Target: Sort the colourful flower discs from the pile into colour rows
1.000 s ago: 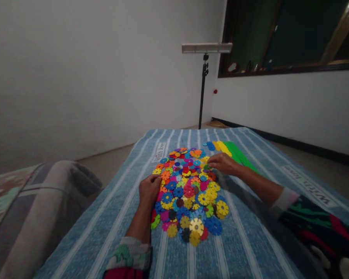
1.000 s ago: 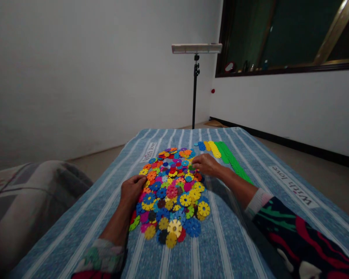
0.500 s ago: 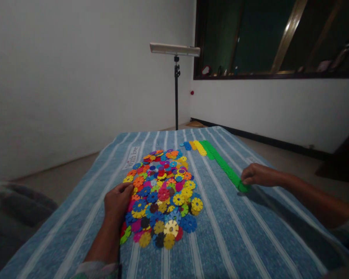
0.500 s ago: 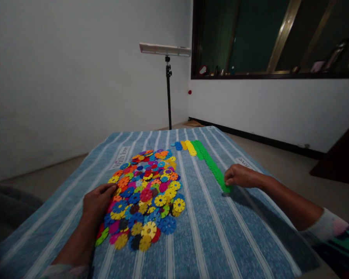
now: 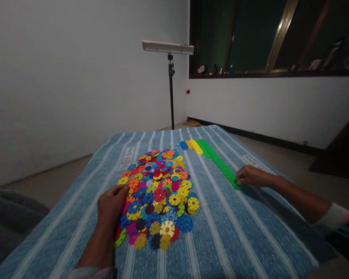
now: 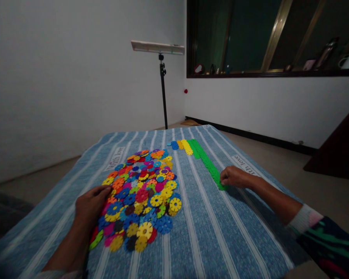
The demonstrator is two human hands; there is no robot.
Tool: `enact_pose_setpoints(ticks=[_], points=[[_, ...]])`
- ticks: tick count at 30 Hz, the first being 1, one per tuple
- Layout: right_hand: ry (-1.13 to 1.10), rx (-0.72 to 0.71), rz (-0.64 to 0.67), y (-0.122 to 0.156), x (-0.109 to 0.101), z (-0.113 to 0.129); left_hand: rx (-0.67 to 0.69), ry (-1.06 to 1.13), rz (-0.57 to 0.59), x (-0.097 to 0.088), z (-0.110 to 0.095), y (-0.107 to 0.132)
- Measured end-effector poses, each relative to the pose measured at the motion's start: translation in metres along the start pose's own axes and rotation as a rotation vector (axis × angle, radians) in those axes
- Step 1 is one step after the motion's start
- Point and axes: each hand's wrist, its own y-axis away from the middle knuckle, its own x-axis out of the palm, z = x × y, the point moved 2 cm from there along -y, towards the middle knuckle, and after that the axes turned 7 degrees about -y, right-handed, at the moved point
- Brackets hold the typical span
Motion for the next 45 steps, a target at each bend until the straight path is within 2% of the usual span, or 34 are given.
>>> enact_pose_setpoints(ticks=[3, 6, 12, 15, 20, 24, 30, 35, 38, 42, 45], points=[[0.039, -0.016, -0.025, -0.005, 0.001, -0.006, -0.086, 0.045, 0.075, 0.0, -0.002, 0.001], [0.07, -0.021, -0.053, -0.008, 0.0, -0.013, -0.125, 0.067, 0.069, -0.001, -0.005, 0.002], [0.154, -0.008, -0.09, -0.012, -0.004, -0.014, -0.09, 0.095, 0.071, 0.0, -0.003, 0.003], [0.219, -0.035, -0.108, -0.016, -0.001, 0.003, -0.092, 0.078, 0.075, 0.0, -0.001, 0.003], [0.202, -0.186, -0.071, -0.036, 0.019, 0.051, -0.109, 0.081, 0.1, -0.001, -0.004, 0.007], [0.147, -0.294, -0.053, -0.065, 0.039, 0.086, -0.119, 0.105, 0.101, -0.002, -0.008, 0.011], [0.084, -0.404, -0.177, -0.114, 0.06, 0.126, -0.089, 0.119, 0.103, -0.001, -0.005, 0.013], [0.14, -0.401, -0.212, -0.152, 0.075, 0.154, -0.095, 0.121, 0.11, -0.001, -0.004, 0.015], [0.231, -0.346, -0.173, -0.169, 0.084, 0.166, -0.1, 0.128, 0.111, 0.0, -0.004, 0.015], [0.329, -0.211, -0.105, -0.18, 0.092, 0.173, -0.094, 0.134, 0.106, 0.0, -0.003, 0.016], [0.366, -0.212, -0.111, -0.181, 0.094, 0.174, -0.091, 0.142, 0.095, 0.001, -0.003, 0.016]])
